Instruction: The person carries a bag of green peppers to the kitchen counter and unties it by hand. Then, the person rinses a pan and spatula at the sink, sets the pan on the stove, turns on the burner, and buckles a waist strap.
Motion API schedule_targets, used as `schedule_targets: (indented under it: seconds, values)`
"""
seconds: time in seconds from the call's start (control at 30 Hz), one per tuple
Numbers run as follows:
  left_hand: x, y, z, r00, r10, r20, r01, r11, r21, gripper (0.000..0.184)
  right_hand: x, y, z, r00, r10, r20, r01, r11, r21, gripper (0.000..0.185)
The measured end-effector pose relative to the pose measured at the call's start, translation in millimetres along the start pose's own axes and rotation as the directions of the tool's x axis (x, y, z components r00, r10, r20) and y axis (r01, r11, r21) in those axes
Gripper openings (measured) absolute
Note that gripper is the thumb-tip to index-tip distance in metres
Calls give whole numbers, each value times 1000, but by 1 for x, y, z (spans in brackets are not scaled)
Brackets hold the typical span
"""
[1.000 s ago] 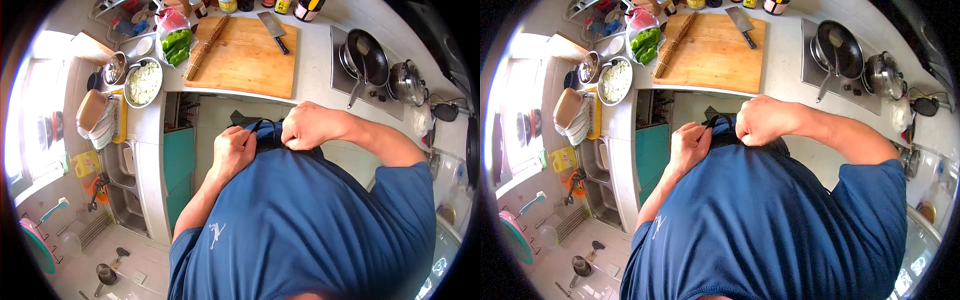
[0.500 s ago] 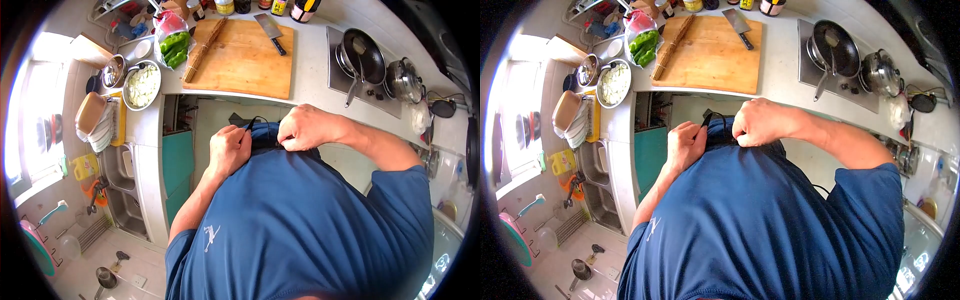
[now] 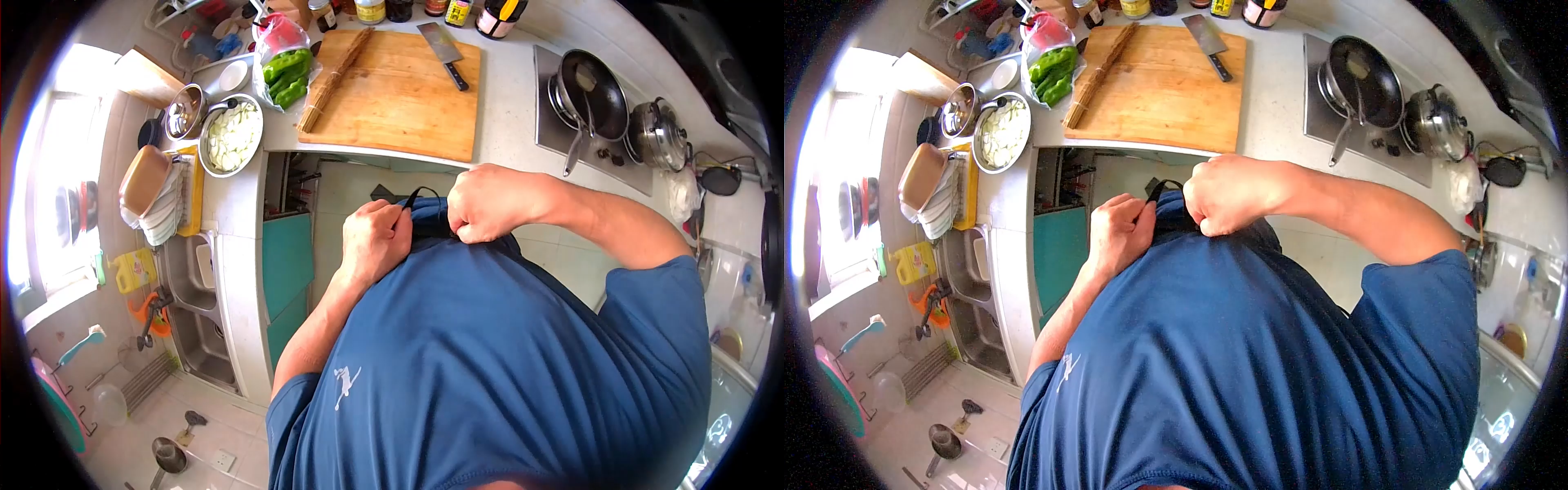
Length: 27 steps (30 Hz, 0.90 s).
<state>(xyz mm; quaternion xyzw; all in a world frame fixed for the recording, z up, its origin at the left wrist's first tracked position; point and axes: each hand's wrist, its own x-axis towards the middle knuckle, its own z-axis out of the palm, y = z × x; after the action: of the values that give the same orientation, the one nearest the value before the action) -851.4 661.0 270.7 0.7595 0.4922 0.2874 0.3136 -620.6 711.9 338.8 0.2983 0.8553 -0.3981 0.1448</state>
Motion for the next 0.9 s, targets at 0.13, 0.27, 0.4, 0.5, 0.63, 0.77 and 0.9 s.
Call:
schedule_targets:
  seconds: [0.13,0.27,0.4,0.5,0.63,0.77,0.9]
  values:
    - [-2,-3,0,1000,18,-23,-18,1000,4,23,3,1,-2,1000,-8,24,10,998,-64,21]
    - [-5,-4,-1,1000,-11,-6,11,1000,11,23,-1,8,8,995,-20,-98,19,1000,-14,19]
    - [-5,-7,4,999,4,-48,-3,1000,10,27,-8,13,18,980,3,-199,0,1000,14,16]
    - [-4,-4,4,999,5,-45,-4,1000,8,26,-20,13,28,932,49,-359,-17,996,91,11]
    - [-1,-2,6,1000,4,-28,-4,1000,25,26,-30,12,42,866,181,-467,-94,975,204,8]
    - [2,-2,7,1000,17,7,-17,1000,17,19,-31,-1,28,881,213,-423,-130,967,217,15]
    - [5,-4,12,998,58,6,-58,998,12,20,-27,1,23,927,74,-367,-67,997,32,17]
